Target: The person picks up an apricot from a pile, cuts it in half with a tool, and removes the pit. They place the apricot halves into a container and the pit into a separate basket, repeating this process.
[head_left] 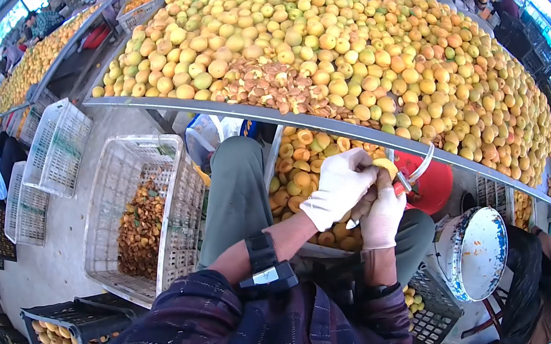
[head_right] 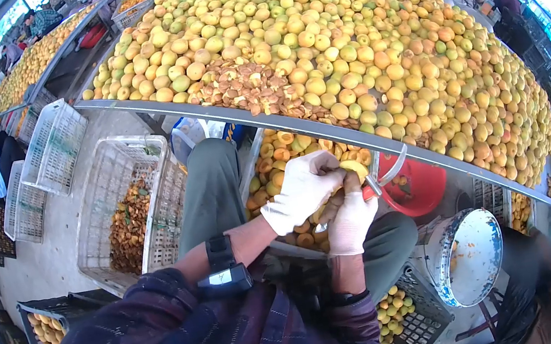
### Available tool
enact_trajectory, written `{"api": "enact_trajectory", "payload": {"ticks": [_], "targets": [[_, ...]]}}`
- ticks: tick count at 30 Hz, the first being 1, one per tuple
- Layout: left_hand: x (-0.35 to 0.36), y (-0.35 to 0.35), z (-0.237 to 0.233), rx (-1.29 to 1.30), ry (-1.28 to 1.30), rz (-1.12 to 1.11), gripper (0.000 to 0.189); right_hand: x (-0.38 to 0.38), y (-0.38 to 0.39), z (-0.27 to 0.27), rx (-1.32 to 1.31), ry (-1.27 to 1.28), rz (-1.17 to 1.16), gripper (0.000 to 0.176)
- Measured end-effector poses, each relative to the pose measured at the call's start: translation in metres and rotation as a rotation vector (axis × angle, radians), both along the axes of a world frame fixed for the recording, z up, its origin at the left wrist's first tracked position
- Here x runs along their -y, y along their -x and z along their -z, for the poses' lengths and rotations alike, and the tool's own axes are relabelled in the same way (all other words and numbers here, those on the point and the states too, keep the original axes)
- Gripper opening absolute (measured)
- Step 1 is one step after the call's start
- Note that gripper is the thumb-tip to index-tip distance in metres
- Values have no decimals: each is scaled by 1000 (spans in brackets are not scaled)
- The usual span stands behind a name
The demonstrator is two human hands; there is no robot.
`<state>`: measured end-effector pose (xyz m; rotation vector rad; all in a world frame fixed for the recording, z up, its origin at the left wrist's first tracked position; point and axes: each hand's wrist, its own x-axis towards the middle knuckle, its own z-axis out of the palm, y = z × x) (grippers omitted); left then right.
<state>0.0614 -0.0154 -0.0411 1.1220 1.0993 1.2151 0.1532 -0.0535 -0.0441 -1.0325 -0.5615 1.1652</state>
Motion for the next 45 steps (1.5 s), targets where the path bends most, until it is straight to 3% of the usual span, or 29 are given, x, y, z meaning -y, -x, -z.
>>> {"api": "enact_trajectory", "payload": {"ticks": [2, 3, 4, 5, 6, 10, 12, 13, 15, 18, 20, 22, 24, 29, 32, 33, 34, 36, 38, 39, 40, 42, 44, 45], "targets": [[-9, 10, -4, -458, -512, 104, 11, -1, -9, 6, -42, 8, -80, 20], [-13, 15, -6, -596, -628, 269, 11, -2, -11, 7, -201, 95, -128, 23], [-6, 17, -15, -668, -684, 374, 10, -4, -12, 7, -362, 177, -179, 27], [-8, 20, -18, -563, -608, 388, 10, -3, -12, 6, -372, 142, -276, 31], [-13, 23, -21, -457, -532, 399, 10, -6, -7, 6, -350, 229, -180, 29], [-61, 69, -57, -364, -296, -210, 24, 0, -12, 10, -116, 170, -60, 14], [-102, 103, -53, -974, -299, -444, 38, 2, -16, 21, 146, 348, -124, 12], [-108, 107, -46, -983, -299, -450, 38, 3, -17, 33, 232, 361, -128, 12], [-126, 112, -40, -1387, -460, -486, 48, 4, -15, 37, 136, 399, -105, 9], [-155, 77, -31, -1371, -655, -270, 44, 7, -13, 41, 31, 409, -116, 9], [-172, 49, -30, -1387, -524, -6, 40, 10, -14, 38, -17, 459, -188, 16], [-197, 32, -13, -1457, -597, 16, 38, 11, -17, 38, 45, 475, -241, 15], [-209, 18, -9, -1600, -411, 233, 34, 10, -17, 26, 57, 466, -248, 12], [-223, 15, -12, -1721, -416, 370, 25, 5, -17, 18, 37, 470, -216, 16], [-202, 26, -24, -1322, -503, 63, 27, 9, -22, 19, 42, 387, -137, 19], [-199, 29, -32, -1158, -333, 99, 38, 12, -26, 23, 38, 338, -91, 21], [-179, 29, -43, -594, -80, 72, 39, 12, -31, 36, 82, 276, -35, 19], [-149, 39, -41, -190, -255, 244, 39, 6, -34, 13, 93, 188, 15, 24], [-110, 25, -47, 185, 168, 354, 42, -3, -32, -21, 63, 127, -43, 32], [-92, 20, -35, 339, 169, 418, 46, -12, -30, -23, 143, 119, 22, 38], [-71, 15, -44, 342, 265, 424, 47, -11, -25, -48, 93, 88, -48, 39], [-42, 6, -39, 469, 296, 486, 46, -22, -28, -34, 290, -56, -82, 36], [-27, 7, -38, 459, 223, 463, 47, -13, -34, -44, 305, -9, -146, 35], [-19, 12, -40, 382, 185, 493, 47, -7, -34, -50, 164, -26, -229, 32]]}}
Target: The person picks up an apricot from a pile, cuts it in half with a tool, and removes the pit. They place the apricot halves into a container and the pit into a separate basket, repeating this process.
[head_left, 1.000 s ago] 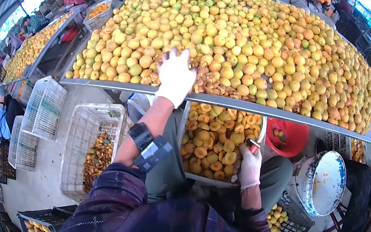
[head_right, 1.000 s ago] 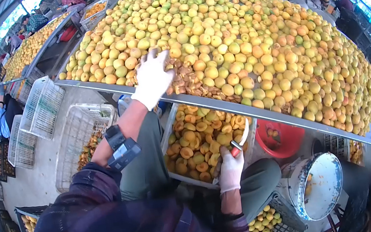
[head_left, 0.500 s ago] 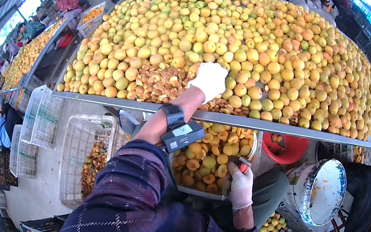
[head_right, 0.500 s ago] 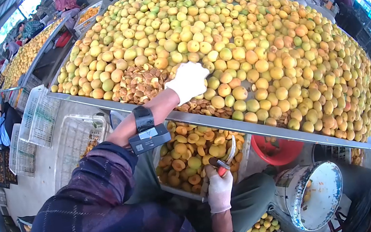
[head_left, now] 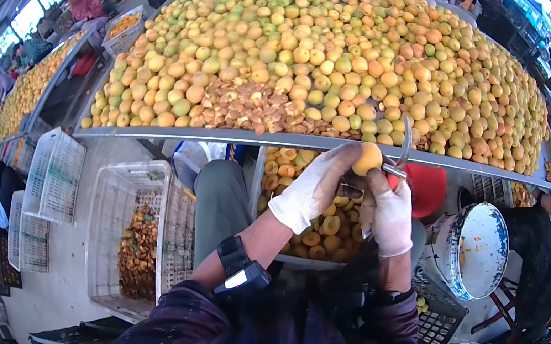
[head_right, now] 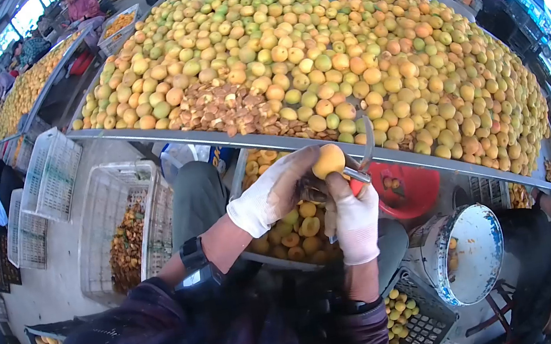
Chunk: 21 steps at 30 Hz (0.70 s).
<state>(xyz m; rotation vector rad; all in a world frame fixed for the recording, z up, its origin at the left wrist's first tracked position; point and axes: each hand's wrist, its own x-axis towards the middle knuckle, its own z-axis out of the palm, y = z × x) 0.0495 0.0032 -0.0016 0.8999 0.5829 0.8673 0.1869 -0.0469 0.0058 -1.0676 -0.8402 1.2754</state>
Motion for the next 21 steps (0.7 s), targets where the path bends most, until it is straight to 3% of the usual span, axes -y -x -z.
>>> {"api": "enact_trajectory", "payload": {"ticks": [1, 3, 6, 9, 11, 12, 13, 18, 21], "targets": [[8, 5, -8, -65, -62, 24, 48, 4, -1, -3, -143, 5, -86, 29], [17, 9, -10, -81, -99, 32, 48, 13, -11, 1, -43, 36, -144, 23], [20, 5, 9, 283, 328, 46, 47, 31, -1, -19, 70, 58, -61, 23], [31, 2, 3, 347, 378, -79, 49, 52, 0, -13, 173, -46, 34, 25], [33, -2, 12, 388, 342, -69, 48, 62, 8, -5, 517, -3, 98, 29], [35, -4, 16, 426, 305, -62, 47, 66, 4, 13, 844, -81, 148, 31], [38, -6, 13, 428, 306, -58, 47, 70, 13, -1, 920, -148, 138, 31], [50, -11, 7, 463, 461, -126, 44, 71, 22, 8, 1061, -74, 170, 32], [54, -12, 8, 513, 529, -125, 46, 71, 26, 14, 975, -186, 234, 33]]}}
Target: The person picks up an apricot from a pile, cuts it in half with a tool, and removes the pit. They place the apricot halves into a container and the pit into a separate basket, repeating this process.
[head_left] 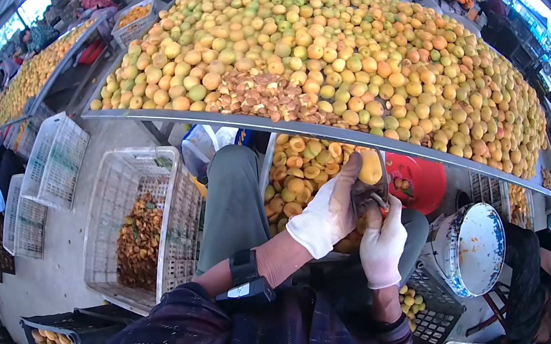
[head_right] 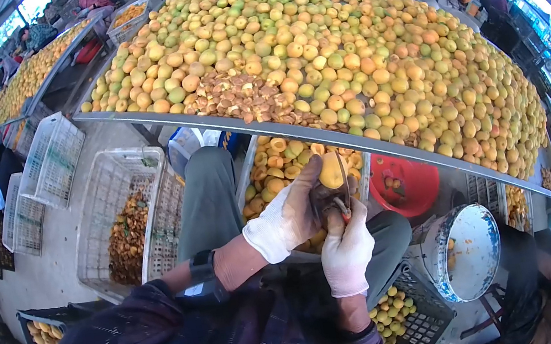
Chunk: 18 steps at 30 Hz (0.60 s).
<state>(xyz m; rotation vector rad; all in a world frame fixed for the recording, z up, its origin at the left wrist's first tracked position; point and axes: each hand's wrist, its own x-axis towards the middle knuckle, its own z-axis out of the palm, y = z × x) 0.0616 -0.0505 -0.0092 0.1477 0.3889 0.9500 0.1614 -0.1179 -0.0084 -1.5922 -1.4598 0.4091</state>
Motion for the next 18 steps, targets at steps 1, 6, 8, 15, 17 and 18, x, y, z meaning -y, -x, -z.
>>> {"api": "enact_trajectory", "payload": {"ticks": [1, 6, 8, 15, 17, 18], "targets": [[1, -1, 1, 0, 4, 0, 46, 0, 1, 2, 0, 4, 0, 33], [3, -10, 10, 74, 46, 45, 52, -1, 2, 2, -5, -11, 38, 29], [4, -11, 13, 83, 16, 54, 53, 0, 1, 3, -13, 7, 52, 29], [12, -15, 13, 78, -204, 47, 57, 4, 3, -2, -28, 22, 105, 29], [16, -13, 3, 59, -212, 44, 56, 4, 2, -7, -14, 28, 87, 29], [17, -13, -1, 45, -219, 43, 54, 5, -2, -10, 5, 36, 72, 29]]}}
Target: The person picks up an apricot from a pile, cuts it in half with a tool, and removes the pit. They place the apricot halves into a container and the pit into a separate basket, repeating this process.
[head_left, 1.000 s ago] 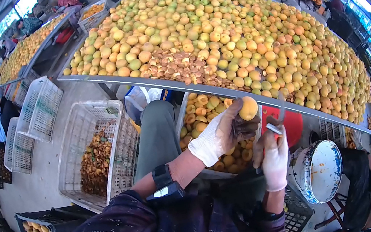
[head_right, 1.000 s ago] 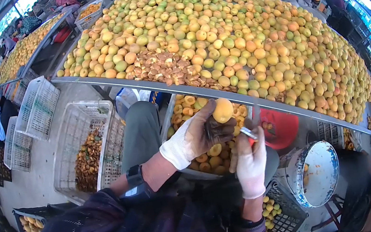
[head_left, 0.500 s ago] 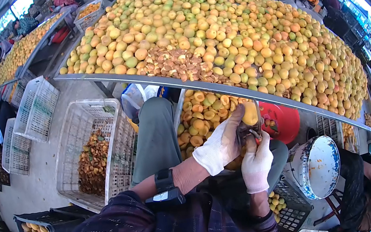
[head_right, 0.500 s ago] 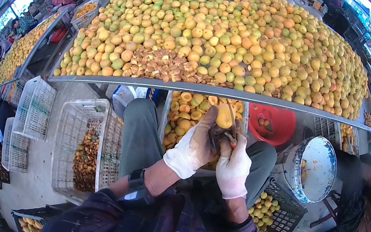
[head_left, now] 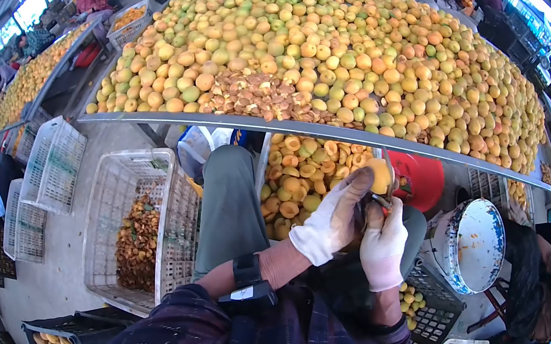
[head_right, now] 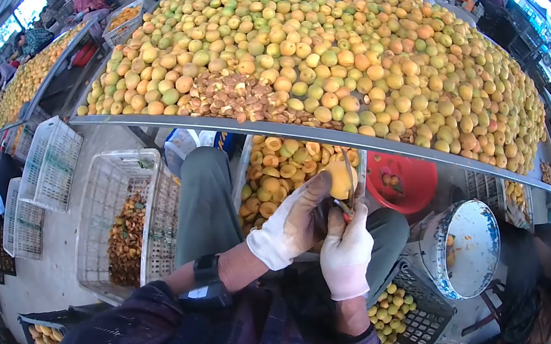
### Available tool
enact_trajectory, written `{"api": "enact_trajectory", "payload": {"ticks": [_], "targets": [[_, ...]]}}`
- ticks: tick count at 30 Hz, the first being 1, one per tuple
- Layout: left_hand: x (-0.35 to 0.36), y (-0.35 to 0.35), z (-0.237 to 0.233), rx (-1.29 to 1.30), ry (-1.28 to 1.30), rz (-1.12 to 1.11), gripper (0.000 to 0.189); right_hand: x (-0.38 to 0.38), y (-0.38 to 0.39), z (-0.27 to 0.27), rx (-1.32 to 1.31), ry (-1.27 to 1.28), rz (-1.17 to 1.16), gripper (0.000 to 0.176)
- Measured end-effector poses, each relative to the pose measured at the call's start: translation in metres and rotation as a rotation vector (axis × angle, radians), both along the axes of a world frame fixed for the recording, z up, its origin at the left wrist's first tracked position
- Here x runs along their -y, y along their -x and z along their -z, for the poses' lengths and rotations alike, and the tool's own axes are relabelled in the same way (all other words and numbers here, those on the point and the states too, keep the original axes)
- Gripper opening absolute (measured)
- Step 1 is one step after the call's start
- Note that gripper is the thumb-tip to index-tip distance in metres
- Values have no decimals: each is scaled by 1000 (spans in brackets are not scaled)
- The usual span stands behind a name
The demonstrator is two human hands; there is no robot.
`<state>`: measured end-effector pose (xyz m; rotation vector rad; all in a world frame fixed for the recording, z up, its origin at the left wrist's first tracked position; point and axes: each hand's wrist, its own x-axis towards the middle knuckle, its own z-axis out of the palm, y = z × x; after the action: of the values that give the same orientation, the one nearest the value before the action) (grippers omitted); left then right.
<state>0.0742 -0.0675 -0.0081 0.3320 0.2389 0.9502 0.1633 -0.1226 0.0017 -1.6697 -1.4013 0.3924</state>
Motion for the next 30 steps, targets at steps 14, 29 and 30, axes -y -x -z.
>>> {"api": "enact_trajectory", "payload": {"ticks": [14, 29, 30], "targets": [[3, 11, 7, -63, -160, 81, 57, -1, -8, 25, -277, -92, -147, 32], [4, 15, 8, -269, -283, 85, 56, 5, -28, 41, -533, 81, -229, 37], [8, 13, 12, -171, -162, 105, 57, 3, -28, 39, -533, 81, -230, 37]]}}
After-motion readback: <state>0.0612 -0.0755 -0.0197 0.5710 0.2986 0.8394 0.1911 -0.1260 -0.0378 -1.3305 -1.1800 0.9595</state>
